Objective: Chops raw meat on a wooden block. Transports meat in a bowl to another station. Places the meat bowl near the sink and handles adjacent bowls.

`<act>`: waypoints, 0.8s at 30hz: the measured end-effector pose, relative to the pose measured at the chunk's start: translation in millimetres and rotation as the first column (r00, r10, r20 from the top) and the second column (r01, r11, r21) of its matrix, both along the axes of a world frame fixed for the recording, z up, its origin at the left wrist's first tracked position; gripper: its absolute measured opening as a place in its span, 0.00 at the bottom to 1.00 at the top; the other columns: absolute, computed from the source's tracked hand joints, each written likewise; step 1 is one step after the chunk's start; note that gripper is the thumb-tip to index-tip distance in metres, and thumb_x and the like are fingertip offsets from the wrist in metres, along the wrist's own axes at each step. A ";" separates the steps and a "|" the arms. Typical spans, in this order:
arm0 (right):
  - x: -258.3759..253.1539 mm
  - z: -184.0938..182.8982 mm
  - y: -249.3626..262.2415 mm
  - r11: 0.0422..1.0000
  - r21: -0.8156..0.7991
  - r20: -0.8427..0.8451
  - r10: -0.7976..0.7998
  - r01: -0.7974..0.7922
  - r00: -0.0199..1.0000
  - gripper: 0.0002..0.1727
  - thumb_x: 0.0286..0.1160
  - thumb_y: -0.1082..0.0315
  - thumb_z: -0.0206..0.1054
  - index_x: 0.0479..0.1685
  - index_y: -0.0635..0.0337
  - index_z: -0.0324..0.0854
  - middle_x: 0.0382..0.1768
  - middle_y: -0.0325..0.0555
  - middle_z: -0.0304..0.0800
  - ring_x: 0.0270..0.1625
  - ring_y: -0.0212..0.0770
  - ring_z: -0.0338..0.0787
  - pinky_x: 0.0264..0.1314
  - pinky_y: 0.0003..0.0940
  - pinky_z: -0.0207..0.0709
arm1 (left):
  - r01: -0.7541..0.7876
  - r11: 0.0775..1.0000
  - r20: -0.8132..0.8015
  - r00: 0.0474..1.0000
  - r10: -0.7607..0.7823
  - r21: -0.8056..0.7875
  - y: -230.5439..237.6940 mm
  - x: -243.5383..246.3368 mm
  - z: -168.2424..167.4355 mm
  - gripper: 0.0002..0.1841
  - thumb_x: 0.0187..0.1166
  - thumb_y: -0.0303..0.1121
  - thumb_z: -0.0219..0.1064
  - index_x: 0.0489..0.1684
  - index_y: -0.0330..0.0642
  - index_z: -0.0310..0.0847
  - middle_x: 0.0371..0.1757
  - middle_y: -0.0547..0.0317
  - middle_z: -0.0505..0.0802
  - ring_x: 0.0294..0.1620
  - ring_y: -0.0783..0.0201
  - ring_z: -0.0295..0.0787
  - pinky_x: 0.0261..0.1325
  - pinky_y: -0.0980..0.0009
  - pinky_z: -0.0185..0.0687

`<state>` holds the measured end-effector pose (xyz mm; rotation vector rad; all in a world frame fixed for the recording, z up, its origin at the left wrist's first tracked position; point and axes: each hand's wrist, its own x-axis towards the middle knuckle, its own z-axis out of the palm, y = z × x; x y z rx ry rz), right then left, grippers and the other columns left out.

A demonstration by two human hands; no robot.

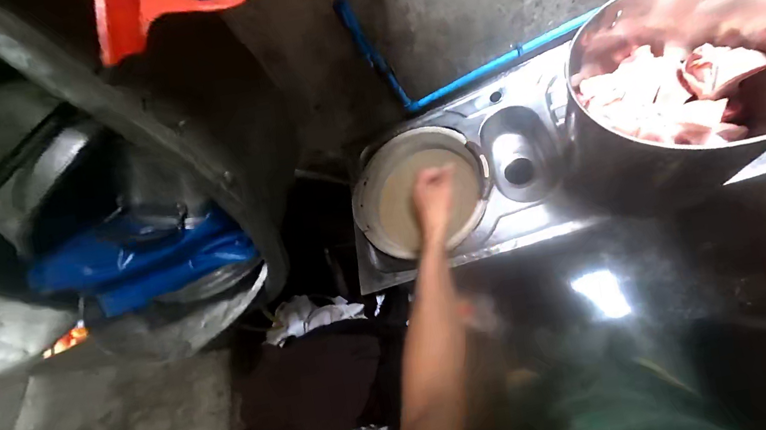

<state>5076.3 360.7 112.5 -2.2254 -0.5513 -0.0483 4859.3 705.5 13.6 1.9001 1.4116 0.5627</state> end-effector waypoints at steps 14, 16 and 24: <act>-37.9 -212.5 379.7 0.883 -0.188 -0.650 0.215 -0.429 0.728 0.36 0.73 0.43 0.73 0.68 0.66 0.80 0.66 0.68 0.85 0.71 0.67 0.84 0.70 0.72 0.74 | -0.389 0.882 -0.296 0.904 0.309 -0.267 132.1 -167.8 -124.0 0.33 0.73 0.44 0.76 0.72 0.30 0.74 0.53 0.34 0.91 0.45 0.46 0.93 0.47 0.49 0.91; -38.7 -213.5 384.0 0.881 -0.233 -0.661 0.167 -0.411 0.732 0.34 0.66 0.45 0.77 0.61 0.66 0.83 0.62 0.67 0.87 0.67 0.67 0.86 0.66 0.73 0.76 | -0.388 0.889 -0.312 0.899 0.307 -0.244 139.0 -173.2 -129.1 0.31 0.76 0.47 0.74 0.68 0.30 0.78 0.52 0.35 0.91 0.46 0.46 0.92 0.49 0.49 0.91; -52.6 -217.7 368.9 0.949 -0.118 -0.626 0.156 -0.291 0.764 0.22 0.66 0.51 0.75 0.45 0.63 0.87 0.48 0.63 0.91 0.56 0.65 0.90 0.54 0.72 0.80 | -0.397 0.917 -0.375 0.857 0.354 -0.040 139.8 -176.2 -131.7 0.26 0.81 0.55 0.67 0.48 0.36 0.90 0.50 0.42 0.94 0.57 0.45 0.91 0.61 0.42 0.84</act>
